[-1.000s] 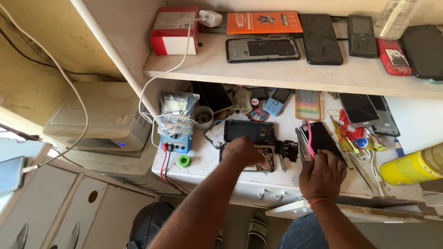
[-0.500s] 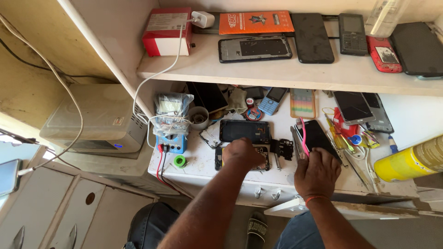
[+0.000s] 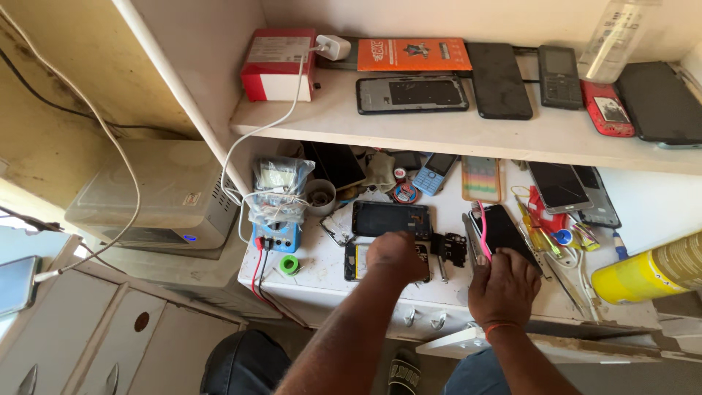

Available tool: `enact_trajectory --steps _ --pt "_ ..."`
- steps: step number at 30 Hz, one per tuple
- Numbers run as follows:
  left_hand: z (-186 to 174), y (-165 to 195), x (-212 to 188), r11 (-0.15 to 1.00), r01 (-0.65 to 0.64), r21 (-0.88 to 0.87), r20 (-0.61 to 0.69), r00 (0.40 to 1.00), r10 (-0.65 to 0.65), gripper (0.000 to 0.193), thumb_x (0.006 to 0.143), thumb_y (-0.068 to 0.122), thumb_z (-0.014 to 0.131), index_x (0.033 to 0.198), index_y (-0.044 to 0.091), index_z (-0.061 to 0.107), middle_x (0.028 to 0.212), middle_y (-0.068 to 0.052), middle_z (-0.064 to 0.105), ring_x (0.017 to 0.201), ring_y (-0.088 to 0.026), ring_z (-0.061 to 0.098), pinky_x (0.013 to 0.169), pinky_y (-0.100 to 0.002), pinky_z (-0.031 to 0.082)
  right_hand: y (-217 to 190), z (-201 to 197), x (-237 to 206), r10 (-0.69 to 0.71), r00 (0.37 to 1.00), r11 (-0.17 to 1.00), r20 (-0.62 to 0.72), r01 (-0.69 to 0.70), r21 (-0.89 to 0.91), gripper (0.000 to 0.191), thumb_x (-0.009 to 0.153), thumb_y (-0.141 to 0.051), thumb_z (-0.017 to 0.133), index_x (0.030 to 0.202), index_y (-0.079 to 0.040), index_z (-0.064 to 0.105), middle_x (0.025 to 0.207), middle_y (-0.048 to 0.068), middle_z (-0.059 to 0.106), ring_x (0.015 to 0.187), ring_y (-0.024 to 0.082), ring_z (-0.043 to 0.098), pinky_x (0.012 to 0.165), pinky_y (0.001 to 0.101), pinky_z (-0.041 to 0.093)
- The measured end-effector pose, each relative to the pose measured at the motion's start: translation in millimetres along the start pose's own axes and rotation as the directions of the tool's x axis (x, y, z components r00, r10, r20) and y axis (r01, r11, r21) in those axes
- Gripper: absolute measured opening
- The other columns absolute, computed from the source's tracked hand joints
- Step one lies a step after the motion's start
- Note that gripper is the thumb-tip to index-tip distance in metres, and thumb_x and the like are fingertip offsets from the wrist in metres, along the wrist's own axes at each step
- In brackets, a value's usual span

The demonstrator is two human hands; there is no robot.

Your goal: The person cleans a disassembled smartphone motherboard with a pink toothbrush, then uses a screwdriver to work on the phone's internal components and pries at the frame. They reposition the phone parts on the bench and finally hold up the assembled phone with both hands.

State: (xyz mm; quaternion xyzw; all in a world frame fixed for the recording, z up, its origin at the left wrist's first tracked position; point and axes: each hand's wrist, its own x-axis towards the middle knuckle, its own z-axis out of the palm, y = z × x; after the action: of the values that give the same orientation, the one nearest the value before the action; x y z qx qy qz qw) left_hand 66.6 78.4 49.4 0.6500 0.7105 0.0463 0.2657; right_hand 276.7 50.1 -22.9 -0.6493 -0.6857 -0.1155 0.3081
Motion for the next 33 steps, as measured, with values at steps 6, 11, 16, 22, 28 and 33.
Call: enact_trajectory --steps 6,11,16,22,28,33 --pt "13 -4 -1 0.997 -0.030 -0.071 -0.003 1.000 0.030 0.043 0.069 0.029 0.078 0.109 0.014 0.074 0.111 -0.013 0.075 0.107 -0.029 0.071 0.094 -0.039 0.057 3 0 0 0.000 1.000 1.000 0.014 0.000 0.002 0.031 0.102 -0.032 0.054 0.113 -0.006 0.067 0.129 0.011 0.062 0.124 0.037 0.051 0.110 0.0496 0.034" --pt "13 -22 21 0.988 -0.137 -0.068 -0.002 0.990 0.138 0.039 0.073 0.031 0.078 0.106 0.010 0.074 0.108 -0.014 0.074 0.103 -0.030 0.073 0.090 -0.039 0.058 2 -1 0 0.001 1.000 1.000 0.015 -0.001 -0.007 0.032 0.102 -0.032 0.054 0.115 -0.006 0.067 0.130 0.010 0.061 0.125 0.036 0.050 0.112 0.0491 0.034" --pt "7 -41 24 0.932 -0.017 -0.361 0.130 0.989 0.069 0.027 0.070 0.023 0.078 0.091 0.009 0.068 0.091 -0.013 0.078 0.086 -0.027 0.078 0.078 -0.037 0.061 0 -2 0 0.010 1.000 1.000 0.022 -0.010 0.010 0.032 0.102 -0.033 0.054 0.114 -0.007 0.068 0.130 0.010 0.061 0.125 0.036 0.049 0.112 0.0490 0.033" --pt "6 -35 20 0.968 -0.048 -0.248 0.093 0.993 0.073 0.051 0.057 0.035 0.094 0.094 0.008 0.071 0.098 -0.011 0.075 0.096 -0.028 0.072 0.084 -0.039 0.058 -2 -3 0 0.019 1.000 1.000 0.018 -0.019 0.009 0.031 0.102 -0.034 0.054 0.110 -0.008 0.068 0.129 0.009 0.062 0.124 0.035 0.050 0.111 0.0490 0.033" --pt "13 -38 31 0.979 -0.151 -0.135 0.070 0.984 0.161 0.064 0.057 0.044 0.096 0.103 0.006 0.072 0.107 -0.012 0.074 0.103 -0.030 0.071 0.089 -0.038 0.057 -4 -4 1 0.024 0.999 1.000 0.030 -0.024 0.007 0.030 0.101 -0.034 0.053 0.107 -0.009 0.068 0.128 0.009 0.062 0.124 0.035 0.050 0.111 0.0495 0.033" --pt "15 -38 34 0.981 -0.057 -0.186 0.149 0.985 0.086 0.059 0.055 0.044 0.092 0.097 0.006 0.074 0.093 -0.014 0.081 0.092 -0.027 0.078 0.084 -0.036 0.060 -4 -5 2 0.027 0.998 1.000 0.056 -0.027 0.000 0.028 0.100 -0.033 0.053 0.103 -0.010 0.067 0.127 0.009 0.062 0.124 0.035 0.050 0.109 0.0503 0.033"
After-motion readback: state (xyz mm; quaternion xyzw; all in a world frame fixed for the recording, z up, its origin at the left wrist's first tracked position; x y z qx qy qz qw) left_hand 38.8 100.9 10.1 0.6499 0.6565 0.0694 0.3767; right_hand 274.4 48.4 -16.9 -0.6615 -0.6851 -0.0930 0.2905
